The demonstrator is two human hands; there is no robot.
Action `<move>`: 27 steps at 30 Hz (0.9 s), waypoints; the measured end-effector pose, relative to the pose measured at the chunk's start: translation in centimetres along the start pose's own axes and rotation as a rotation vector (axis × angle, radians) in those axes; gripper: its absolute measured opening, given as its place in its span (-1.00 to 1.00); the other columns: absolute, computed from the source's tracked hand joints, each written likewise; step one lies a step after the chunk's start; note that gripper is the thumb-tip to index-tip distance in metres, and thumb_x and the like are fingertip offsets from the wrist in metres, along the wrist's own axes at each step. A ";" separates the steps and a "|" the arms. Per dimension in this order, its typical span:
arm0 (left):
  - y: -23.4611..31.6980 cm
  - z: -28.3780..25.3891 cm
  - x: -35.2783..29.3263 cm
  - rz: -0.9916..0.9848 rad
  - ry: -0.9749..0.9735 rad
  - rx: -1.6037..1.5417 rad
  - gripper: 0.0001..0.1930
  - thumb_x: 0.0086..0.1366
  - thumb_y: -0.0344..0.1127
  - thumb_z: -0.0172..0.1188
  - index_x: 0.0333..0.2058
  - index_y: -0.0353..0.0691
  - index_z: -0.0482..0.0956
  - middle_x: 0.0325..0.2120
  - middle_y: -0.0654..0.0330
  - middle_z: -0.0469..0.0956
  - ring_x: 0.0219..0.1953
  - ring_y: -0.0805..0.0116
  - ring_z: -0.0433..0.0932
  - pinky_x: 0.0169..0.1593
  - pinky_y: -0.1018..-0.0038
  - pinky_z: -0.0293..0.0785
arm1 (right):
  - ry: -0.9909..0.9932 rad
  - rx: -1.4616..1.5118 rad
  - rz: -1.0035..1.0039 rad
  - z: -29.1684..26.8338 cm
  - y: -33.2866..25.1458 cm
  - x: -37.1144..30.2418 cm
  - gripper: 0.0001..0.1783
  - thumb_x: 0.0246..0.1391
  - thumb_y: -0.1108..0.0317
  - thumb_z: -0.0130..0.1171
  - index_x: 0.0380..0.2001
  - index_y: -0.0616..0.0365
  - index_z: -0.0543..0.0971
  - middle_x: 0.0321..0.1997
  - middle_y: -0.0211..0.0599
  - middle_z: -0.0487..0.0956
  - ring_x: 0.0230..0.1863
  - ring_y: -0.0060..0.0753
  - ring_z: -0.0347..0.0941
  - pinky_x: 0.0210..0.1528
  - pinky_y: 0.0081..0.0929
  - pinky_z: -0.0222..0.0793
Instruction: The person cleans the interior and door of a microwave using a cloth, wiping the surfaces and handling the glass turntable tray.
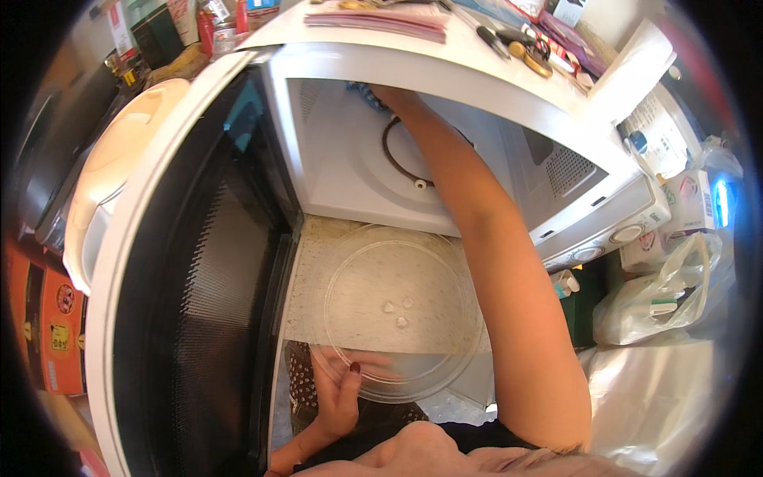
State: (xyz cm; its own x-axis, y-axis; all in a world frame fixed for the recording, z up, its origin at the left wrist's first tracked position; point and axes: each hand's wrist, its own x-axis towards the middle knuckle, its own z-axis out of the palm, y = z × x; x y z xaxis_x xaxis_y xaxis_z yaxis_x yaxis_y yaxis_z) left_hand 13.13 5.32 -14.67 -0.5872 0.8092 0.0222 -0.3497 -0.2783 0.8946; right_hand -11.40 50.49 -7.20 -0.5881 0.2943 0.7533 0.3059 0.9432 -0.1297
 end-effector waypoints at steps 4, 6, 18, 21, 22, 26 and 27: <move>-0.2 0.0 -0.4 -0.017 0.031 0.019 -0.73 0.36 -0.53 -0.29 -0.01 -0.29 -0.07 -0.16 -0.28 0.48 -0.23 -0.05 0.63 -0.09 0.20 0.59 | 0.029 0.024 -0.028 0.0 -0.1 -0.2 -0.52 0.00 0.06 0.18 -0.04 0.08 0.59 -0.02 0.01 0.56 0.01 -0.03 0.49 0.11 -0.24 0.36; -0.3 0.1 -0.6 -0.017 0.055 0.025 -0.72 0.36 -0.51 -0.30 0.01 -0.30 -0.07 -0.16 -0.28 0.48 -0.25 -0.05 0.64 -0.09 0.19 0.58 | 0.038 0.028 -0.034 -0.2 0.0 -0.6 -0.52 0.00 0.06 0.19 -0.05 0.08 0.60 -0.02 0.00 0.57 0.00 -0.03 0.50 0.11 -0.24 0.37; 0.0 1.5 -0.1 -0.016 0.212 0.113 -0.70 0.37 -0.43 -0.22 0.04 -0.28 0.03 -0.29 -0.29 0.54 -0.39 -0.08 0.64 -0.22 0.23 0.58 | -0.682 0.201 -0.025 -9.5 -6.1 -3.6 -0.44 -0.12 0.06 0.28 -0.08 0.22 0.59 -0.06 0.05 0.59 -0.03 -0.04 0.53 0.05 -0.32 0.43; -0.1 0.9 -0.2 -0.034 0.148 0.128 -0.68 0.41 -0.44 -0.30 0.08 -0.35 -0.06 -0.24 -0.27 0.53 -0.32 -0.04 0.64 -0.14 0.23 0.58 | -0.748 0.305 0.023 -9.1 -6.5 -4.9 -0.42 -0.14 0.06 0.30 -0.12 0.29 0.57 -0.17 0.10 0.60 -0.11 -0.04 0.54 -0.04 -0.25 0.43; 0.0 1.0 -0.3 -0.038 0.166 0.116 -0.70 0.41 -0.44 -0.30 0.06 -0.35 -0.05 -0.24 -0.27 0.53 -0.32 -0.04 0.64 -0.14 0.23 0.58 | -0.673 0.312 0.068 -9.0 -6.8 -5.0 -0.42 -0.14 0.09 0.31 -0.09 0.29 0.56 -0.10 0.09 0.58 -0.05 -0.02 0.51 0.02 -0.25 0.40; 0.0 1.0 -0.6 -0.004 0.161 0.112 -0.78 0.42 -0.43 -0.27 -0.02 -0.33 0.01 -0.23 -0.29 0.52 -0.31 -0.05 0.64 -0.14 0.24 0.58 | -0.220 0.249 -0.008 -5.0 -5.1 -4.4 -0.49 -0.04 0.14 0.24 -0.06 0.26 0.55 -0.08 0.06 0.57 0.00 -0.03 0.49 0.08 -0.24 0.38; -0.1 1.1 -0.4 0.001 0.173 0.110 -0.77 0.39 -0.44 -0.24 -0.02 -0.30 0.04 -0.25 -0.29 0.53 -0.34 -0.06 0.64 -0.18 0.24 0.58 | -0.072 0.208 -0.089 -2.5 -3.6 -4.0 -0.53 0.01 0.15 0.19 -0.08 0.25 0.55 -0.14 0.05 0.58 -0.05 -0.05 0.50 0.06 -0.23 0.40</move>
State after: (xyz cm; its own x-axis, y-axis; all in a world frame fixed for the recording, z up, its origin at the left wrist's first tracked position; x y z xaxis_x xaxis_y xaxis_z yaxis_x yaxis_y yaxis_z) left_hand 14.19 5.57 -14.31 -0.7076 0.7051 -0.0459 -0.2733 -0.2132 0.9380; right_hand -8.24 45.57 -8.09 -0.6596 0.2119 0.7211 0.0940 0.9752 -0.2006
